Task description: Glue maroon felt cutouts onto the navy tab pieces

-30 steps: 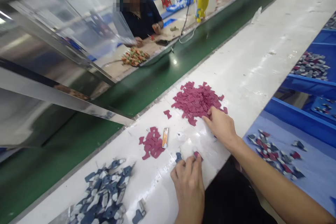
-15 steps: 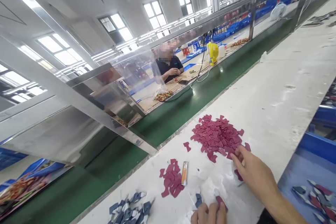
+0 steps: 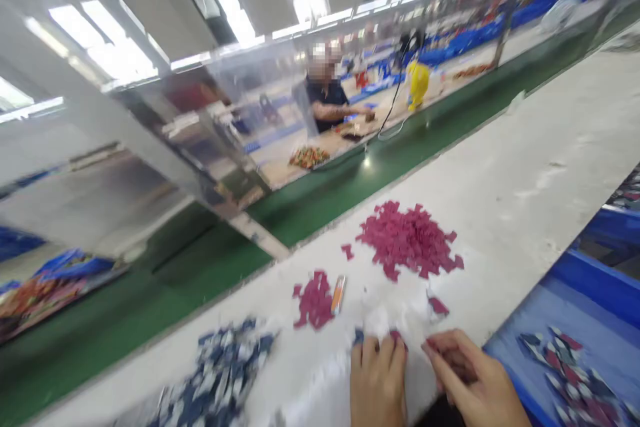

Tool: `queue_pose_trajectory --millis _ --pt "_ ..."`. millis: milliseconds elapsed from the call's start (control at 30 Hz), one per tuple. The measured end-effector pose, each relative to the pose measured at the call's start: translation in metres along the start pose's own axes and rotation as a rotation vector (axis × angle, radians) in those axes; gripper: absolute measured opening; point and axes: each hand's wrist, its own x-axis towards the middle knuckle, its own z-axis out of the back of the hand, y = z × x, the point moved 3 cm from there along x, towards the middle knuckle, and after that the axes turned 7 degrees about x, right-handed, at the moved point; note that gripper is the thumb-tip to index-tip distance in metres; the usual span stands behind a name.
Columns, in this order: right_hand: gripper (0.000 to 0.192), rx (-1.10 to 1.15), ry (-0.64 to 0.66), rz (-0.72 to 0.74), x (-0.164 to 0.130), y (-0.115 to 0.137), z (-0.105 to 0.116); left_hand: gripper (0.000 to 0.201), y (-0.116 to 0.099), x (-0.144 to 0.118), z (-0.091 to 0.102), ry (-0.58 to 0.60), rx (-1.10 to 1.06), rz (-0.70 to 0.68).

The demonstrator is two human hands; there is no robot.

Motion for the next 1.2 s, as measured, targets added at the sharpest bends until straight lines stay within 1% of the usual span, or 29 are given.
queue_pose_trajectory --millis 33,67,100,167,233,300,367,433,467,500,567,600,633,667,733,800,867,933,1000,1033,1067,1100,1133,1200 --pt "0.048 -0.013 0.004 -0.025 -0.009 0.003 0.004 0.029 -0.004 -0.001 0.005 0.044 -0.031 0.003" --pt "0.045 -0.018 -0.020 -0.046 -0.017 0.006 0.009 0.030 -0.007 -0.002 0.008 0.101 -0.053 0.019" --pt "0.043 -0.024 -0.093 -0.047 -0.024 0.010 0.014 0.030 -0.010 -0.004 0.008 0.156 -0.074 0.036" --pt "0.037 -0.061 -0.190 -0.063 -0.032 0.017 0.020 0.030 -0.014 -0.008 0.004 0.256 -0.115 0.068" --pt "0.031 -0.040 -0.206 -0.051 -0.036 0.020 0.019 0.031 -0.015 -0.015 -0.002 0.325 -0.152 0.104" --pt "0.028 -0.016 -0.191 -0.040 -0.041 0.020 0.017 0.030 -0.016 -0.021 0.000 0.356 -0.178 0.155" --pt "0.030 -0.009 -0.164 -0.044 -0.047 0.019 0.016 0.035 -0.013 -0.028 0.014 0.330 -0.230 0.255" --pt "0.031 -0.027 -0.086 -0.073 -0.054 0.019 0.014 0.043 -0.006 -0.035 0.034 0.282 -0.361 0.392" --pt "0.027 -0.051 -0.008 -0.098 -0.057 0.019 0.012 0.044 -0.003 -0.039 0.044 0.272 -0.469 0.446" --pt "0.022 -0.092 0.100 -0.130 -0.060 0.020 0.009 0.044 -0.001 -0.044 0.053 0.285 -0.599 0.469" --pt "0.011 -0.204 0.350 -0.203 -0.064 0.023 0.001 0.041 -0.001 -0.051 0.064 0.352 -0.881 0.423" --pt "0.008 -0.255 0.453 -0.236 -0.066 0.024 -0.003 0.037 -0.001 -0.054 0.067 0.380 -1.002 0.397" --pt "0.008 -0.291 0.519 -0.261 -0.067 0.025 -0.005 0.031 -0.001 -0.057 0.069 0.393 -1.094 0.391" --pt "0.009 -0.309 0.549 -0.279 -0.067 0.026 -0.007 0.022 -0.001 -0.059 0.069 0.394 -1.155 0.413" --pt "0.009 -0.300 0.550 -0.312 -0.065 0.028 -0.009 0.008 0.000 -0.062 0.067 0.390 -1.216 0.497" --pt "0.011 -0.271 0.533 -0.349 -0.063 0.028 -0.010 0.009 0.001 -0.062 0.066 0.412 -1.241 0.569" --pt "0.016 -0.224 0.502 -0.392 -0.062 0.026 -0.011 0.009 0.002 -0.061 0.065 0.458 -1.267 0.651" --pt "0.021 -0.153 0.428 -0.411 -0.060 0.024 -0.013 0.010 0.003 -0.059 0.063 0.497 -1.286 0.758" --pt "0.026 -0.074 0.322 -0.403 -0.056 0.022 -0.014 0.011 0.005 -0.056 0.059 0.481 -1.235 0.803" --pt "0.027 -0.031 0.267 -0.390 -0.053 0.021 -0.015 0.010 0.007 -0.054 0.055 0.441 -1.154 0.791" --pt "0.029 0.009 0.218 -0.376 -0.049 0.020 -0.016 0.007 0.011 -0.052 0.051 0.392 -1.033 0.770" --pt "0.031 0.044 0.179 -0.366 -0.046 0.020 -0.017 0.009 0.015 -0.050 0.046 0.344 -0.881 0.750" --pt "0.033 0.073 0.154 -0.362 -0.042 0.019 -0.019 0.018 0.019 -0.048 0.040 0.306 -0.723 0.736" --pt "0.035 0.115 0.158 -0.384 -0.035 0.019 -0.024 0.038 0.027 -0.045 0.026 0.292 -0.478 0.728"
